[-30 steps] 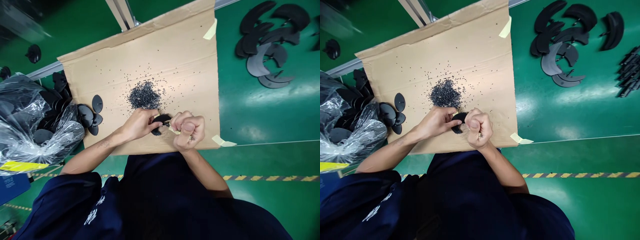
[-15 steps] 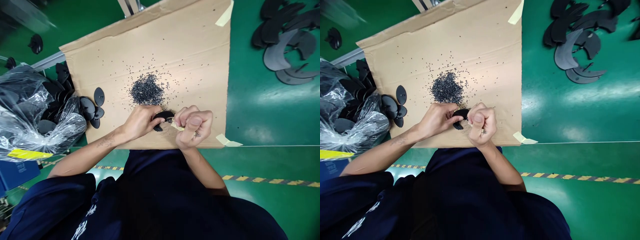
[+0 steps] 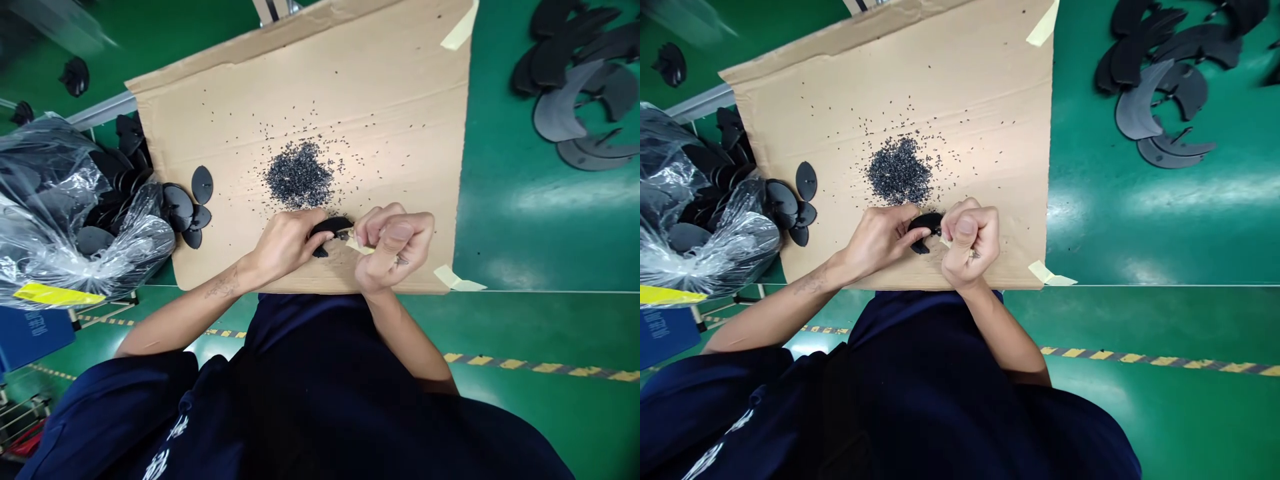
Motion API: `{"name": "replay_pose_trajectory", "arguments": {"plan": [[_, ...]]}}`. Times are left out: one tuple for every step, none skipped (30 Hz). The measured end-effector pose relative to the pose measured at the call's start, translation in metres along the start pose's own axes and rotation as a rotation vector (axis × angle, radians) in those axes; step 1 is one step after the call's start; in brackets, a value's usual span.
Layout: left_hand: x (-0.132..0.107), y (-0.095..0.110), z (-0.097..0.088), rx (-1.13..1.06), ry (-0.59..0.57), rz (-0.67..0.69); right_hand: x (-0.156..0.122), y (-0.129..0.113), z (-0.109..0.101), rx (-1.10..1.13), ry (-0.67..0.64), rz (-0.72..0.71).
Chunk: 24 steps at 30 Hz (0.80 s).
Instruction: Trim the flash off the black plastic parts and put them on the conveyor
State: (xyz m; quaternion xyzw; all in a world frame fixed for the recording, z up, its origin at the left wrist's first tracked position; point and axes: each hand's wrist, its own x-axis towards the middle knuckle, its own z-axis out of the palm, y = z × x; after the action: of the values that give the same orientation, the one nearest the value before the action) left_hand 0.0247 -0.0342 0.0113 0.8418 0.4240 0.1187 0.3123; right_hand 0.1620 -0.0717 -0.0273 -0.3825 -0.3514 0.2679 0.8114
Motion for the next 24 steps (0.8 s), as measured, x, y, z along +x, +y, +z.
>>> {"name": "replay_pose_trajectory", "arguments": {"plan": [[0.0005, -0.0008, -0.0008, -0.024, -0.017, -0.017, 0.0004, -0.0001, -0.0001, 0.0, 0.012, 0.004], [0.0013, -0.0017, -0.0019, -0.05, -0.036, -0.038, 0.001, -0.0001, -0.0002, 0.0, 0.02, 0.013], [0.0022, -0.0023, -0.0031, -0.073, -0.055, -0.062, 0.0016, -0.0002, -0.0004, 0.0, 0.028, 0.027], [0.0032, -0.0026, -0.0044, -0.089, -0.072, -0.089, 0.0022, -0.0002, -0.0007, 0.001, 0.033, 0.044], [0.0042, -0.0024, -0.0056, -0.096, -0.085, -0.117, 0.0027, -0.0001, -0.0012, 0.004, 0.036, 0.061], [0.0052, -0.0017, -0.0066, -0.098, -0.097, -0.14, 0.0031, 0.0, -0.0017, 0.008, 0.038, 0.078], [0.006, -0.0006, -0.0075, -0.096, -0.108, -0.16, 0.0032, 0.0001, -0.0023, 0.013, 0.042, 0.093], [0.0067, 0.0007, -0.0082, -0.093, -0.116, -0.177, 0.0033, 0.0003, -0.0028, 0.019, 0.05, 0.106], [0.0073, 0.0021, -0.0086, -0.089, -0.12, -0.191, 0.0032, 0.0003, -0.0033, 0.03, 0.059, 0.114], [0.0077, 0.0033, -0.0087, -0.086, -0.119, -0.202, 0.003, 0.0003, -0.0036, 0.043, 0.065, 0.118], [0.008, 0.0042, -0.0087, -0.084, -0.116, -0.211, 0.0029, 0.0001, -0.0039, 0.055, 0.071, 0.119], [0.0082, 0.0049, -0.0086, -0.084, -0.113, -0.216, 0.0028, -0.0002, -0.0039, 0.066, 0.074, 0.119], [0.0083, 0.0052, -0.0084, -0.086, -0.112, -0.221, 0.003, -0.0007, -0.0039, 0.073, 0.076, 0.118], [0.0083, 0.0053, -0.0081, -0.09, -0.115, -0.225, 0.0033, -0.0012, -0.0037, 0.076, 0.077, 0.117], [0.0083, 0.0053, -0.0078, -0.097, -0.119, -0.229, 0.0039, -0.0019, -0.0035, 0.077, 0.076, 0.115], [0.0082, 0.0052, -0.0076, -0.103, -0.122, -0.233, 0.0046, -0.0026, -0.0033, 0.08, 0.079, 0.112], [0.0081, 0.0051, -0.0074, -0.108, -0.122, -0.238, 0.0054, -0.0034, -0.0031, 0.089, 0.081, 0.108], [0.0079, 0.0051, -0.0071, -0.111, -0.118, -0.243, 0.0061, -0.004, -0.0028, 0.102, 0.083, 0.106], [0.0077, 0.0051, -0.007, -0.112, -0.112, -0.246, 0.0067, -0.0045, -0.0026, 0.116, 0.079, 0.106], [0.0075, 0.0052, -0.0068, -0.11, -0.106, -0.245, 0.0071, -0.0048, -0.0024, 0.129, 0.072, 0.108], [0.0073, 0.0053, -0.0067, -0.107, -0.1, -0.241, 0.0071, -0.0048, -0.0022, 0.141, 0.063, 0.11], [0.0072, 0.0055, -0.0067, -0.103, -0.096, -0.235, 0.0068, -0.0046, -0.0021, 0.146, 0.05, 0.113], [0.0072, 0.0056, -0.0067, -0.099, -0.092, -0.228, 0.0062, -0.0041, -0.0021, 0.147, 0.035, 0.112], [0.0072, 0.0056, -0.0068, -0.095, -0.09, -0.222, 0.0054, -0.0034, -0.0022, 0.141, 0.024, 0.108]]}}
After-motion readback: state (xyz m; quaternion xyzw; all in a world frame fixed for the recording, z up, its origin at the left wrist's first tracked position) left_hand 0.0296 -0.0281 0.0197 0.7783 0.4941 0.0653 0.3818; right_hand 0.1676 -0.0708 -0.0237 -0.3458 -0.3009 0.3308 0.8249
